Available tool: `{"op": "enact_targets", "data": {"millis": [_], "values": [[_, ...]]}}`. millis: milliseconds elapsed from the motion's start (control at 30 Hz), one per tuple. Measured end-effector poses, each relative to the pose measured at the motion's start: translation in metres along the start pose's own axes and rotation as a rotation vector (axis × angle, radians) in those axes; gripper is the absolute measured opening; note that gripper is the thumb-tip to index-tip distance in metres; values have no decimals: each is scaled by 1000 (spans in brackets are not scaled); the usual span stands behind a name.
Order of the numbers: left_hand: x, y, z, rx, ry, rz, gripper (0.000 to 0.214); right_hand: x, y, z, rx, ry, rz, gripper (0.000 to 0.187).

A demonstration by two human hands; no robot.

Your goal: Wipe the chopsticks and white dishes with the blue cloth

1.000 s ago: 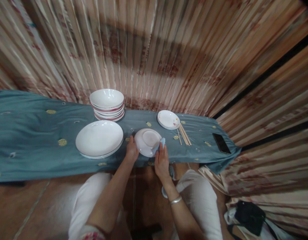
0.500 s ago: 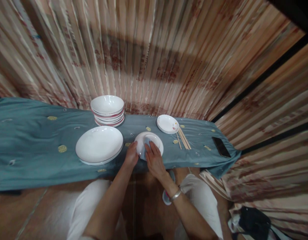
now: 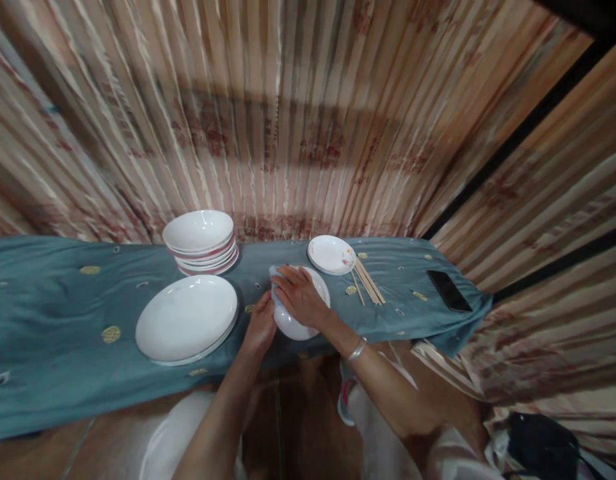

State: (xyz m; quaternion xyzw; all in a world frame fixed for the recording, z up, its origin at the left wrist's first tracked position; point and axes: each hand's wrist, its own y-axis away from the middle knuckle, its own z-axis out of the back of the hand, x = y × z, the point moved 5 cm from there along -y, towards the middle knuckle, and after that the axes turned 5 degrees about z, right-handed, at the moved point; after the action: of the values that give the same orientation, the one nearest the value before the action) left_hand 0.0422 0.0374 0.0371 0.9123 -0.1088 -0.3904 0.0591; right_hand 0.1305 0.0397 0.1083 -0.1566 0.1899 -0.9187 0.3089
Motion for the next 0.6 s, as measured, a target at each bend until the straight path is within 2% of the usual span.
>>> {"op": "enact_targets", "data": {"millis": [100, 200, 267, 433, 467, 600], "values": [[-1, 1, -1, 17, -46, 26, 19, -23, -19, 3, 25, -29, -26, 25], [-1, -1, 1, -22, -68, 61, 25, -47, -32, -3, 105, -141, -32, 25], [0, -3, 3, -51, -57, 78, 23, -66, -33, -8, 133, -187, -95, 26], [4, -8, 9, -171, -10, 115, 6, -109, -13, -22, 124, -299, -339, 29], [4, -8, 10, -195, -7, 122, 6, -117, -5, -24, 80, -327, -415, 28], [4, -11, 12, -220, -4, 128, 7, -135, 24, -35, 24, -347, -533, 32]]}}
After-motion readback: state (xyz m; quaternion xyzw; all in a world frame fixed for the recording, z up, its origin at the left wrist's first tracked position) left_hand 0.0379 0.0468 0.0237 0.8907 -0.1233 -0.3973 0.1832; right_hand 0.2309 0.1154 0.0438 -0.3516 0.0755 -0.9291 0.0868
